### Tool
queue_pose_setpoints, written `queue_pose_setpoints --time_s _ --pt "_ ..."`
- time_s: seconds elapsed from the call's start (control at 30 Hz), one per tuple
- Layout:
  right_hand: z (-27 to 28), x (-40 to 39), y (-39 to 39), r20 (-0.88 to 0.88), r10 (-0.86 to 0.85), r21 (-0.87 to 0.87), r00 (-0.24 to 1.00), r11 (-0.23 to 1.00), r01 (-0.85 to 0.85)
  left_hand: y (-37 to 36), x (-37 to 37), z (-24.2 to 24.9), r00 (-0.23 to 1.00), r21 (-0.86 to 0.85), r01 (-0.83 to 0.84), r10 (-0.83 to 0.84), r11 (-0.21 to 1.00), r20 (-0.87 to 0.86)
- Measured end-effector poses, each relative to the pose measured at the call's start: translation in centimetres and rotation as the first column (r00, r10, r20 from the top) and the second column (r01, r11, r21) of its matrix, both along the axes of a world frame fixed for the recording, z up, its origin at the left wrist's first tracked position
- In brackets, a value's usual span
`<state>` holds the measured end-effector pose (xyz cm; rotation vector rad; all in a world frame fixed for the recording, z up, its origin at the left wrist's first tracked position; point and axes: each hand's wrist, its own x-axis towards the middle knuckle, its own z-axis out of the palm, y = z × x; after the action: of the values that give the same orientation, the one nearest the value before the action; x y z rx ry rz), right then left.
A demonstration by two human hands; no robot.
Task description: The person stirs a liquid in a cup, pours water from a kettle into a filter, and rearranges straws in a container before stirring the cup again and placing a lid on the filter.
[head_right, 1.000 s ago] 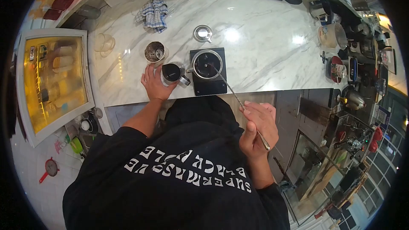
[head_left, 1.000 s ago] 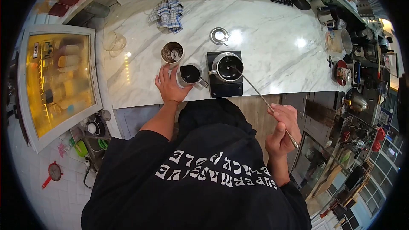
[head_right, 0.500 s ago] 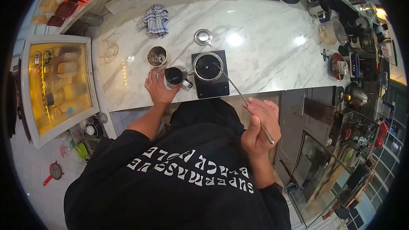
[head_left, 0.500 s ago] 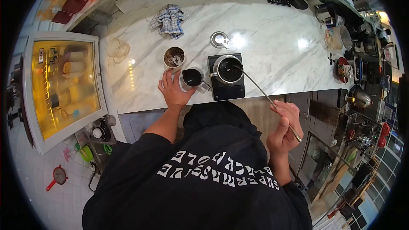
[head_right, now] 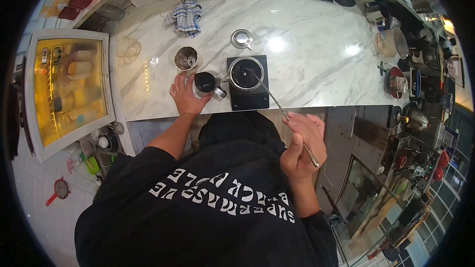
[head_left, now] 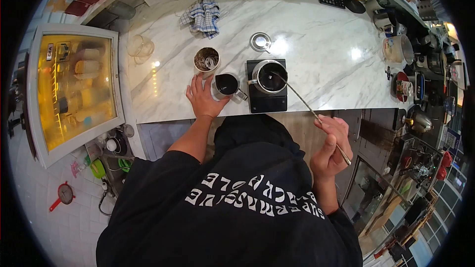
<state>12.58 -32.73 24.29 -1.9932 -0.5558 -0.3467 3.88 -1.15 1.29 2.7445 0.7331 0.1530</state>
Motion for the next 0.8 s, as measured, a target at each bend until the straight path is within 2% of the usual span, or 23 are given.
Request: queue_pose_setpoints --time_s 0.43,0.63,0.8 --pt "0.7 0.0 -1.9 0.056 -0.033 0.07 0.998 0.997 0.029 -0.2 0.1 0.4 0.999 -0.011 0.01 -0.01 1.0 0.038" --pt "0.8 -0.8 -2.6 0.004 -0.08 0.301 0.997 0.951 0.075 -0.1 -0.2 0.2 0.997 0.009 0.023 -0.023 1.0 0.067" --pt "1.1 -1.3 0.0 -0.016 0.037 0.328 0.999 0.944 -0.03 0.8 -1.7 0.2 0.987 -0.053 0.082 -0.074 0.995 0.143"
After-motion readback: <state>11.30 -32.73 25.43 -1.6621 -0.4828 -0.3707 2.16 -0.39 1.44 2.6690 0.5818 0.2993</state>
